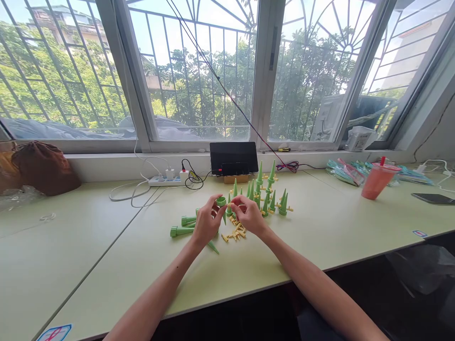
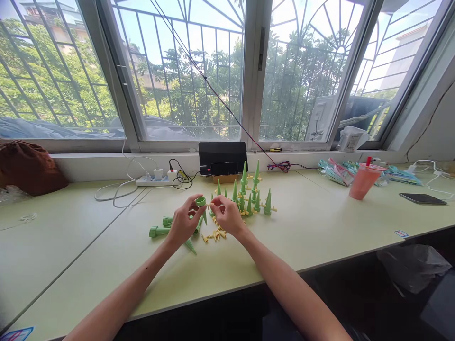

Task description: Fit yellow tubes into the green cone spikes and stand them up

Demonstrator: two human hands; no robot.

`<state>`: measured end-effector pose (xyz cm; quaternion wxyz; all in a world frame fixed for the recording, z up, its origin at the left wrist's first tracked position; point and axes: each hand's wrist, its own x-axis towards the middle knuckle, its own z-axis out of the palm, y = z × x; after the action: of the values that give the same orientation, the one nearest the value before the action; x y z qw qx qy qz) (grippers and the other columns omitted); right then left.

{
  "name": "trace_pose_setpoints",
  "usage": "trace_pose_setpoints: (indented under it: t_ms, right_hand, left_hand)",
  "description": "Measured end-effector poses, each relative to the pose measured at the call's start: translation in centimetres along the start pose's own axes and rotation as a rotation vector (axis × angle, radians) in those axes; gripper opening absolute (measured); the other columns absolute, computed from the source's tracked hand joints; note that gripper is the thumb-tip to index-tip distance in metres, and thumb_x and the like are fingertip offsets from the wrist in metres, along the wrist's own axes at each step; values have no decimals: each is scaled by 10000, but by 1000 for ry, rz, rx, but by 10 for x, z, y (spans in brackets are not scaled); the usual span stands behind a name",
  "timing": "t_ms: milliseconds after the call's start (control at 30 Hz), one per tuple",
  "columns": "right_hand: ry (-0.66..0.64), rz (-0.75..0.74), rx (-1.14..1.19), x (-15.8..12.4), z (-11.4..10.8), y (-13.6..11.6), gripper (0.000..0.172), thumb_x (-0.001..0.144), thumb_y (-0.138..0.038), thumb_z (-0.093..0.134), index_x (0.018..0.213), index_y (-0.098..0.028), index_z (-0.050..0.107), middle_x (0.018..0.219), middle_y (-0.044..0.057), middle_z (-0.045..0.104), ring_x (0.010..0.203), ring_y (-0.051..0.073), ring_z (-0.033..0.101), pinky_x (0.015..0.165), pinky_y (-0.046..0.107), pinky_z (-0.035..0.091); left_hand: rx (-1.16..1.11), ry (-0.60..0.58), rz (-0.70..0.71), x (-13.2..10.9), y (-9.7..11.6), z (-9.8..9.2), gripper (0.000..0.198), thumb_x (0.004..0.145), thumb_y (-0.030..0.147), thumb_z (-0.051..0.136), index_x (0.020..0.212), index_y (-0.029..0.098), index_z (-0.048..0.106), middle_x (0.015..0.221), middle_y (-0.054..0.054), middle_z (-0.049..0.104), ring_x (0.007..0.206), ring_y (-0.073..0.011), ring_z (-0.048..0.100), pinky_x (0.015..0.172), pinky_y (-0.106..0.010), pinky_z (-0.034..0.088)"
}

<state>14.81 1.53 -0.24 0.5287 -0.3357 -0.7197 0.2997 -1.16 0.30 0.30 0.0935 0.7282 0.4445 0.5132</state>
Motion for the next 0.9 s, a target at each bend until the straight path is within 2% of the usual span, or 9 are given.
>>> trace_pose_setpoints:
  t_ms: [167, 567, 900]
  right_hand:
    - [-6, 3, -13, 0, 0, 0, 263, 882, -447, 497, 845, -191, 545, 731, 15, 578, 532, 117, 524, 474, 227, 403]
    - [-5, 21, -95, 1, 0, 5, 238, 879, -422, 498, 834, -195, 554, 698, 5, 580, 500, 116, 505, 483, 234, 406]
    - [-3, 36, -82, 1, -1, 6, 238, 869, -424, 526, 885, -195, 589, 817, 43, 644, 552, 129, 575, 520, 242, 459]
  left_hand:
    - [18, -13, 3, 0, 0, 0, 323, 880, 390, 526, 1134, 194, 558, 724, 9, 561, 629, -129, 587, 606, -249, 513]
    - [15, -58, -1, 0, -5, 2, 302, 881, 372, 515, 1119, 189, 546, 754, -13, 611, 654, -151, 612, 610, -269, 509]
    - [15, -55, -24, 1, -5, 3, 282, 872, 359, 515, 1090, 183, 548, 739, -14, 623, 641, -157, 615, 626, -278, 501]
